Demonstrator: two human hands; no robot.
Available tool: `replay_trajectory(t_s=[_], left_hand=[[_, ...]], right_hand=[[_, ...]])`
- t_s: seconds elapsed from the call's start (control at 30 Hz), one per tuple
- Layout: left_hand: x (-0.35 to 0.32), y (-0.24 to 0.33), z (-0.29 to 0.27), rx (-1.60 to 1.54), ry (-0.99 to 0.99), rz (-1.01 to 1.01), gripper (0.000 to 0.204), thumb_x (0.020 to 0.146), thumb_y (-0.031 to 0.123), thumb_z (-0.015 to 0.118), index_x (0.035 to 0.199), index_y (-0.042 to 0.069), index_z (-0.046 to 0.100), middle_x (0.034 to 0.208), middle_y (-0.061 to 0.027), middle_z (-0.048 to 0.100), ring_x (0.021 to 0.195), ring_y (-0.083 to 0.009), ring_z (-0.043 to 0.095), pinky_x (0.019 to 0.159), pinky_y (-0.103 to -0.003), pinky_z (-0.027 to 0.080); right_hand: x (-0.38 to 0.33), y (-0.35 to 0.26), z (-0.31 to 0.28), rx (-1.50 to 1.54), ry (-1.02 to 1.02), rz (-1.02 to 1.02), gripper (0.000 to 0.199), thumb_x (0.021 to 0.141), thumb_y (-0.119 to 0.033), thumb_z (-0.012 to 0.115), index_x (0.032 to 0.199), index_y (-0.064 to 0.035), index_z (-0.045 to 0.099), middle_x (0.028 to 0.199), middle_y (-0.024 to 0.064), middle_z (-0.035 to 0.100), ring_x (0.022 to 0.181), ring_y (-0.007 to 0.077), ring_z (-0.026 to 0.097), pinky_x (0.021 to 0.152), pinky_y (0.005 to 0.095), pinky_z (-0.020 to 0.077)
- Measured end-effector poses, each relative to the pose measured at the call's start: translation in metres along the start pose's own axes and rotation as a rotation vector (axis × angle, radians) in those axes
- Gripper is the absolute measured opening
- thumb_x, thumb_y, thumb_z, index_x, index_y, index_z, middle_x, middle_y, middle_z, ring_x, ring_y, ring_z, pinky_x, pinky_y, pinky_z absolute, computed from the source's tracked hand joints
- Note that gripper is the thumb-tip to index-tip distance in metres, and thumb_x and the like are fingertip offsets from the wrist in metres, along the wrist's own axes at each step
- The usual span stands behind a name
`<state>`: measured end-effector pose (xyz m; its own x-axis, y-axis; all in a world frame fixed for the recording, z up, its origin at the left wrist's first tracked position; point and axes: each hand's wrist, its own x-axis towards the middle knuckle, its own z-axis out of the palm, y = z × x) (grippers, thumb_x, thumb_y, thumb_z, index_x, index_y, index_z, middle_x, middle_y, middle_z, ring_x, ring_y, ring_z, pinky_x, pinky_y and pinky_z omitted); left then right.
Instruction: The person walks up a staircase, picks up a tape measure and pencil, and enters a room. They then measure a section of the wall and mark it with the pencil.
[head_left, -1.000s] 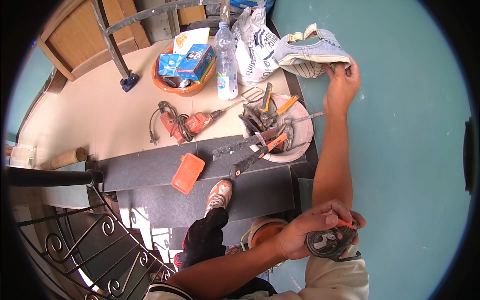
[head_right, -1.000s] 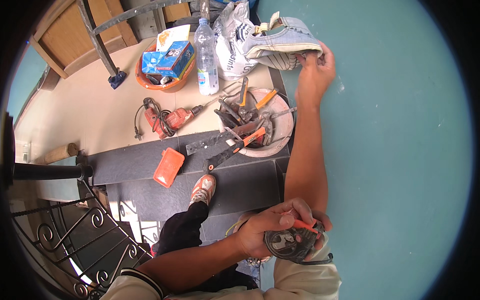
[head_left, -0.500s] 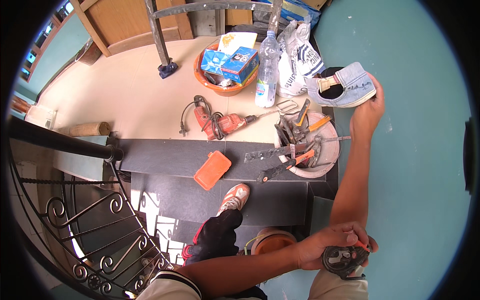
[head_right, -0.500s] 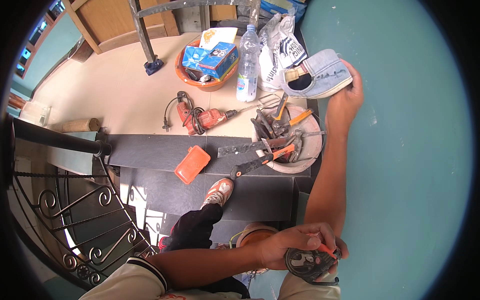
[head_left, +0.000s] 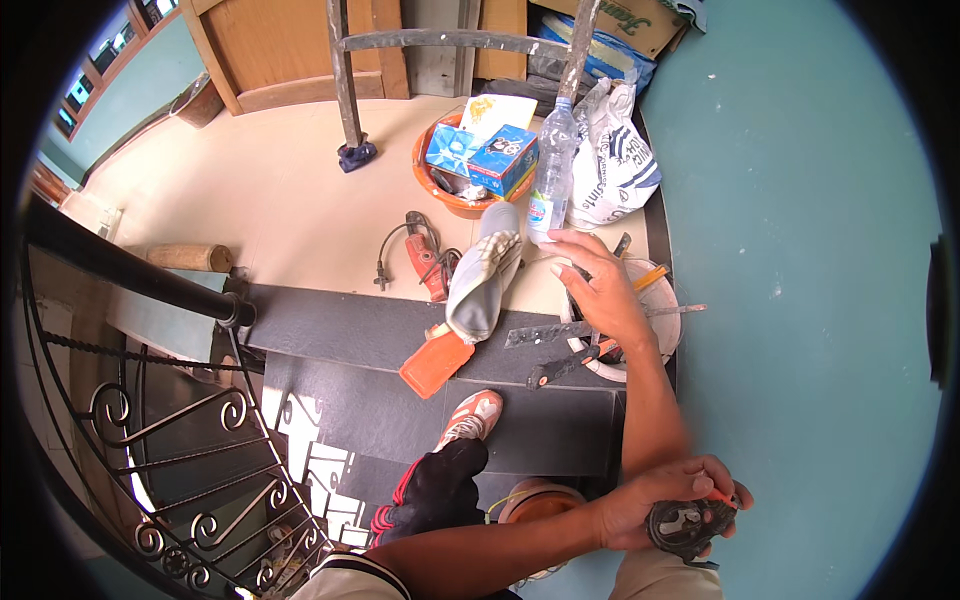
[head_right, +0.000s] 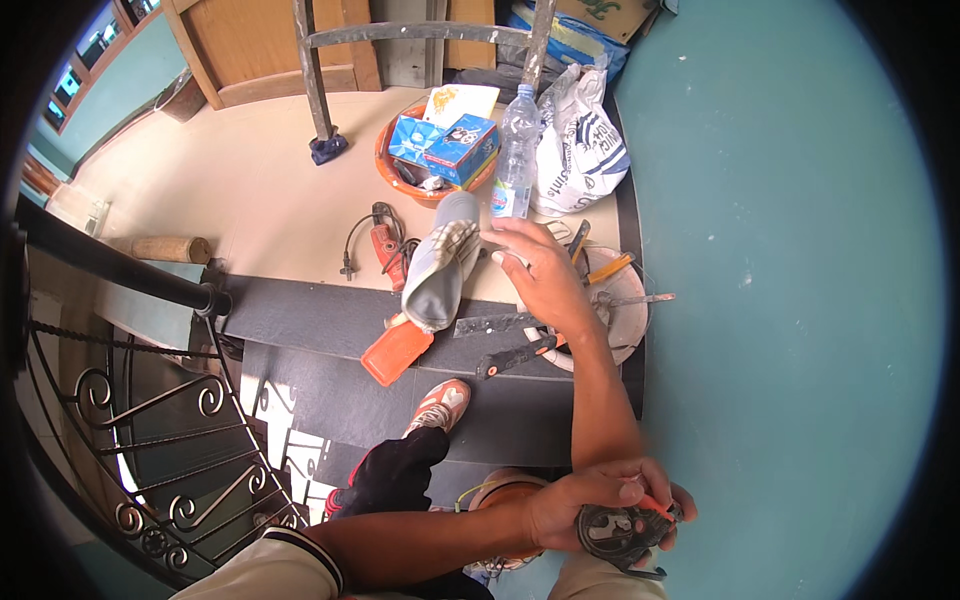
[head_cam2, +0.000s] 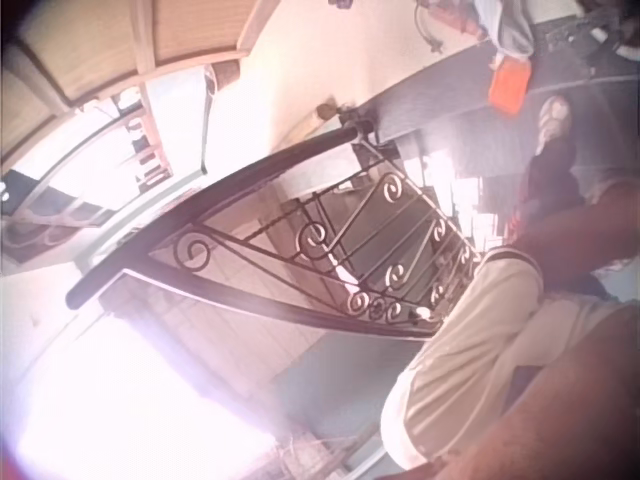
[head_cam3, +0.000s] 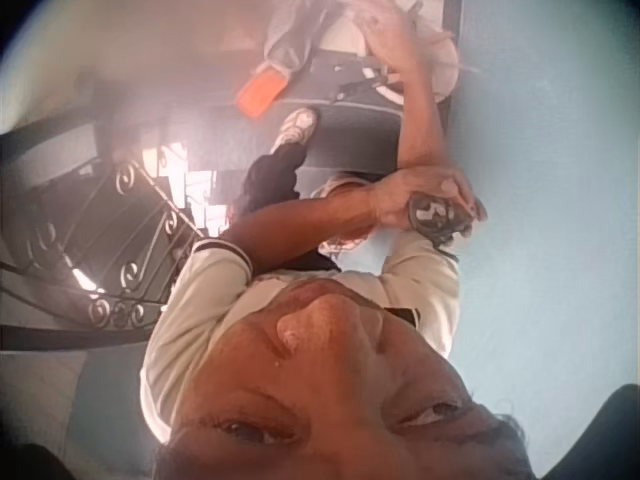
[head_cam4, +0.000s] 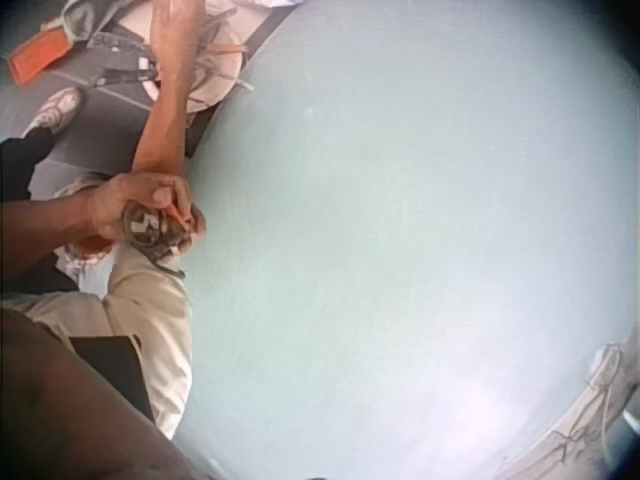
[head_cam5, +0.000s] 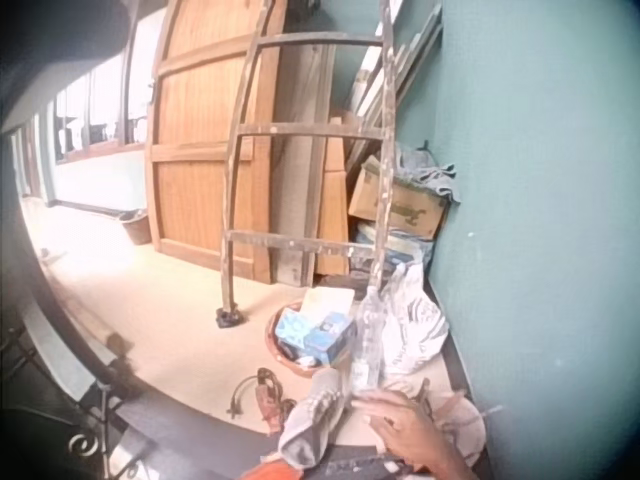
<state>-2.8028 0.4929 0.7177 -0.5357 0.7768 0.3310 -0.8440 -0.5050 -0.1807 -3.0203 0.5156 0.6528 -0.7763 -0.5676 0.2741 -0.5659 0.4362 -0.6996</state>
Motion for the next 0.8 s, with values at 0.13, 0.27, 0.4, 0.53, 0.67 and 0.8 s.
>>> replay_trajectory(t_s=[0.13,0.27,0.4,0.53,0.67,0.8], left_hand=[[-0.002,0.002,-0.006,0.031,0.016,-0.001,0.038,0.100,0.037,0.067,0.117,0.006,0.054,0.133,-0.0174,0.053,0.106,-0.0244,0.066,0.075,-0.039,0.062],[-0.005,0.004,0.001,0.033,0.047,-0.038,0.035,0.100,0.034,0.068,0.116,0.006,0.054,0.132,-0.0167,0.053,0.105,-0.0239,0.066,0.075,-0.039,0.062],[-0.002,0.002,0.000,0.031,0.081,-0.060,0.033,0.100,0.033,0.068,0.115,0.006,0.056,0.131,-0.0161,0.054,0.105,-0.0236,0.066,0.074,-0.037,0.062],[0.000,-0.006,-0.010,0.024,0.083,-0.086,0.032,0.100,0.033,0.068,0.115,0.007,0.057,0.130,-0.0157,0.055,0.104,-0.0232,0.066,0.074,-0.036,0.062],[0.001,-0.008,-0.011,0.036,0.091,-0.118,0.031,0.100,0.032,0.068,0.115,0.007,0.057,0.129,-0.0153,0.056,0.104,-0.0230,0.066,0.076,-0.037,0.062],[0.002,-0.010,-0.011,0.042,0.139,-0.126,0.030,0.100,0.031,0.068,0.115,0.007,0.058,0.129,-0.0152,0.056,0.104,-0.0234,0.066,0.078,-0.037,0.061]], right_hand=[[-0.064,0.038,0.002,0.200,0.483,0.422,0.031,0.099,-0.004,0.060,0.129,-0.0010,0.067,0.124,0.0133,0.070,0.116,0.0199,0.065,0.101,0.0326,0.0499],[-0.141,0.049,0.022,0.115,0.506,0.553,0.041,0.093,0.002,0.056,0.132,-0.0032,0.065,0.129,0.0145,0.067,0.122,0.0276,0.063,0.107,0.0375,0.0474],[-0.163,0.029,0.052,-0.174,0.218,0.406,0.073,0.073,0.004,0.063,0.145,-0.0072,0.053,0.146,0.0154,0.052,0.141,0.0389,0.042,0.119,0.0468,0.0337],[-0.155,0.011,0.085,-0.431,0.212,0.426,0.087,0.068,-0.003,0.080,0.149,-0.0085,0.046,0.152,0.0128,0.048,0.143,0.0369,0.041,0.120,0.0531,0.0278],[-0.149,0.018,0.113,-0.546,0.350,0.395,0.097,0.066,-0.011,0.088,0.150,-0.0067,0.041,0.156,0.0132,0.045,0.146,0.0340,0.040,0.118,0.0552,0.0271],[-0.115,0.018,0.115,-0.472,0.442,0.233,0.098,0.063,-0.004,0.086,0.149,-0.0042,0.039,0.145,0.0168,0.054,0.141,0.0342,0.045,0.116,0.0532,0.0296]])
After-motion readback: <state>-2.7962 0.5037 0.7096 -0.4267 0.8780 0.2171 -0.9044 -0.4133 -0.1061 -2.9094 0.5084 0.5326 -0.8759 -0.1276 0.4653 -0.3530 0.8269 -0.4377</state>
